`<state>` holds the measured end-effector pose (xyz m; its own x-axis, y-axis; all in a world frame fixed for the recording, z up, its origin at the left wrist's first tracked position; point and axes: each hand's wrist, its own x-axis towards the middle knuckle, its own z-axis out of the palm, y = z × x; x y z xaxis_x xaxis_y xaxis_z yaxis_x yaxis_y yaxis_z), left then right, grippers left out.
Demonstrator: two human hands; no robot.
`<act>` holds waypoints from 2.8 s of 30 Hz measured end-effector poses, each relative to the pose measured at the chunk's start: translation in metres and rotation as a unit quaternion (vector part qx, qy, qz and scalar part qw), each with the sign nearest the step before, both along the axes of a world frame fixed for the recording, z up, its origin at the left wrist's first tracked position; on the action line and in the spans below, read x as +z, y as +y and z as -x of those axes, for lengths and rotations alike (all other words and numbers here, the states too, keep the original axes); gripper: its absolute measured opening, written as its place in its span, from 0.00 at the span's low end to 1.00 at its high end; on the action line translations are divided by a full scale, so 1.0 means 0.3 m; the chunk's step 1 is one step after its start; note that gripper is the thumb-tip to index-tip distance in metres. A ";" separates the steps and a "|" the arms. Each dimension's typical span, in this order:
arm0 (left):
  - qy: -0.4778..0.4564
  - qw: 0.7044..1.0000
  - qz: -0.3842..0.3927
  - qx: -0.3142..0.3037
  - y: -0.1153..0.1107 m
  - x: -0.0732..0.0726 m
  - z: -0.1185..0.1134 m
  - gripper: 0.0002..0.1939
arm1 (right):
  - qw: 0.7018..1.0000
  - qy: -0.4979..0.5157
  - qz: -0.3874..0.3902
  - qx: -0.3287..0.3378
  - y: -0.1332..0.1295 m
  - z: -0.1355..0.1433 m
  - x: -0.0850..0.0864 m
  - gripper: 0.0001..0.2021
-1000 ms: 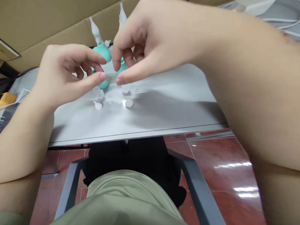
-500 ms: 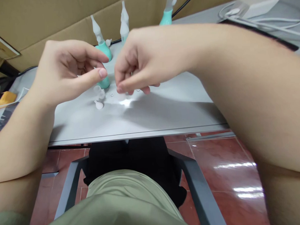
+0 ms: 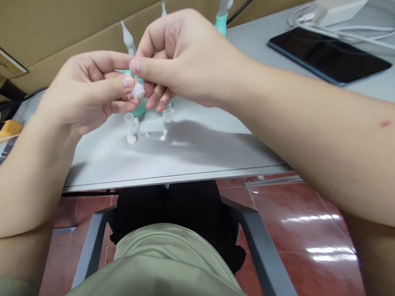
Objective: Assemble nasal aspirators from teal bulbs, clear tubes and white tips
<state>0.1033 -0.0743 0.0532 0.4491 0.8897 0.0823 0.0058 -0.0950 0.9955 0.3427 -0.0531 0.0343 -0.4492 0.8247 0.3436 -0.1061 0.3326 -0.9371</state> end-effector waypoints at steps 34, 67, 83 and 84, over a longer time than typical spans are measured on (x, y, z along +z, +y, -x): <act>0.027 0.993 -0.118 0.014 0.042 -0.027 0.029 0.03 | 0.948 -0.049 -0.312 -0.030 0.089 -0.037 -0.084 0.03; 0.002 0.997 -0.076 0.032 0.029 -0.013 0.008 0.05 | 0.973 0.074 -0.212 -0.060 0.037 0.006 -0.083 0.07; 0.050 0.994 -0.076 0.060 0.001 -0.004 0.005 0.10 | 0.963 -0.060 -0.256 0.058 0.110 -0.039 -0.081 0.12; 0.050 0.994 -0.077 0.064 -0.001 -0.003 0.004 0.10 | 0.966 -0.060 -0.242 0.070 0.107 -0.042 -0.071 0.13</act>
